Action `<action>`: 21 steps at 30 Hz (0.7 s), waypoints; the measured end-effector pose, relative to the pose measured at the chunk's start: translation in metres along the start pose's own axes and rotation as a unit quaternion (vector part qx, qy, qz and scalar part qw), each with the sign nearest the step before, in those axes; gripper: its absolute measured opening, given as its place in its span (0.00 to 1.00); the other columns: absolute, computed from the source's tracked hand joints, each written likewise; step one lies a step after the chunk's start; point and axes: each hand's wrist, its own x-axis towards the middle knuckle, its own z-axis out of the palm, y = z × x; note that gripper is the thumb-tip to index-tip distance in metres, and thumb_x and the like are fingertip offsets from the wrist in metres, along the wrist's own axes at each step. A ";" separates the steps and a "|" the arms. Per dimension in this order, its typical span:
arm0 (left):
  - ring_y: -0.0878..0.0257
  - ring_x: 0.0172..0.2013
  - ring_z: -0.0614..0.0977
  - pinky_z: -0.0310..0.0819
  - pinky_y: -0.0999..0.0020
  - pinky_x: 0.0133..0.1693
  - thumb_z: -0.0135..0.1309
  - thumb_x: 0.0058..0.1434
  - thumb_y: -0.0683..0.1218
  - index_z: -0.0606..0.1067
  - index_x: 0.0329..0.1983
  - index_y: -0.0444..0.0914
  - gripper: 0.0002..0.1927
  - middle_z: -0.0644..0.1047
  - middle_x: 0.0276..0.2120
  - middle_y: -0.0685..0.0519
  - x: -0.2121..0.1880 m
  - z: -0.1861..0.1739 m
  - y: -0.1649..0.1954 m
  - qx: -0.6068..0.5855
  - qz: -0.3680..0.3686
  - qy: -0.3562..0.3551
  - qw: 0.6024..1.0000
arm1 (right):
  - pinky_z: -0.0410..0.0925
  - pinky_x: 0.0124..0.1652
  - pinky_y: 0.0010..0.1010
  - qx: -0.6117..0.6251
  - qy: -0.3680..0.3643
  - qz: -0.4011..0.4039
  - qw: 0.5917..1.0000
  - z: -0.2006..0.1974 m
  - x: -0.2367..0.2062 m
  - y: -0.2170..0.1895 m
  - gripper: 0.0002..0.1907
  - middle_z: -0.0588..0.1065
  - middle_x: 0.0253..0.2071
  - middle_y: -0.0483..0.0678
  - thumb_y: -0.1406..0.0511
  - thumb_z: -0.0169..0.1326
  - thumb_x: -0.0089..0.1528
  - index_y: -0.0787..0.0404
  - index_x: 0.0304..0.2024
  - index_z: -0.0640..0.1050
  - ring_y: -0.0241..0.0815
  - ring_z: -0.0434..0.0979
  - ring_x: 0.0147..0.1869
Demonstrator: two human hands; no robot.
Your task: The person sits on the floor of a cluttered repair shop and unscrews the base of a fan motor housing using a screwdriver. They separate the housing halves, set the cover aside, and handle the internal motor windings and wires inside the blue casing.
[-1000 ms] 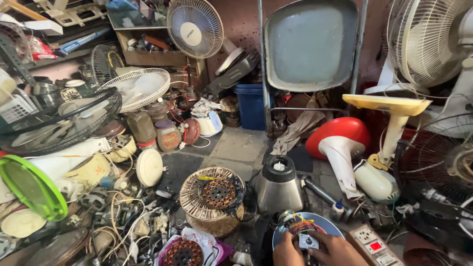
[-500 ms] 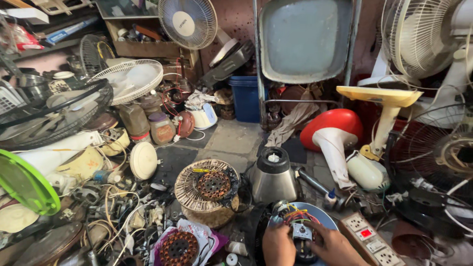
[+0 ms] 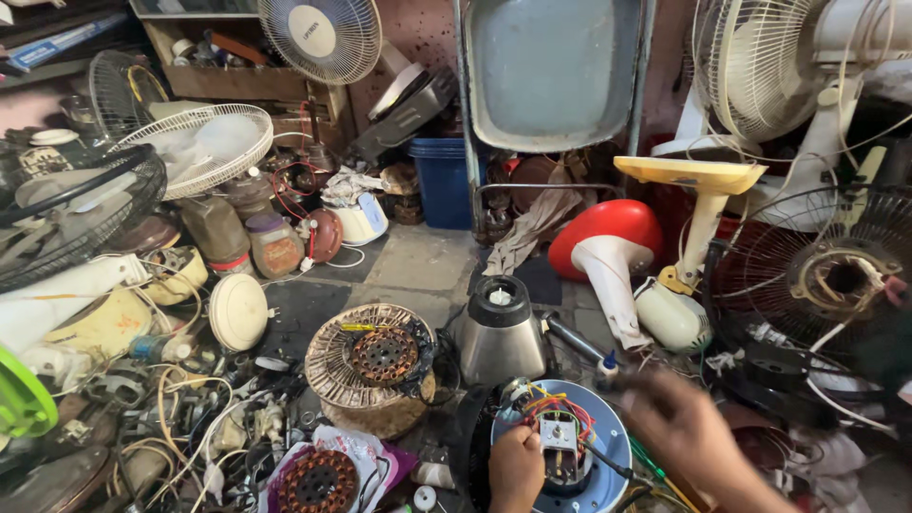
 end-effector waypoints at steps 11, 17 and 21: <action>0.43 0.45 0.83 0.77 0.52 0.48 0.49 0.62 0.60 0.83 0.40 0.39 0.23 0.81 0.39 0.40 0.013 0.009 0.010 0.016 -0.144 -0.034 0.989 | 0.66 0.26 0.24 -0.058 -0.210 0.072 0.973 0.056 -0.060 0.081 0.24 0.74 0.20 0.38 0.65 0.64 0.58 0.49 0.58 0.82 0.27 0.71 0.23; 0.41 0.42 0.83 0.75 0.49 0.47 0.45 0.64 0.57 0.82 0.34 0.35 0.23 0.81 0.34 0.38 0.023 0.006 0.003 0.008 -0.069 -0.071 0.995 | 0.70 0.31 0.25 -0.075 -0.062 -0.038 0.994 0.056 -0.022 0.000 0.22 0.76 0.25 0.41 0.65 0.62 0.57 0.58 0.55 0.78 0.33 0.75 0.29; 0.40 0.39 0.83 0.74 0.48 0.46 0.45 0.65 0.56 0.82 0.29 0.34 0.24 0.81 0.31 0.38 0.021 0.015 -0.006 0.002 -0.053 -0.050 0.997 | 0.70 0.39 0.38 0.559 -0.177 0.094 0.805 0.030 0.048 -0.071 0.35 0.77 0.46 0.44 0.51 0.64 0.51 0.56 0.58 0.72 0.41 0.77 0.46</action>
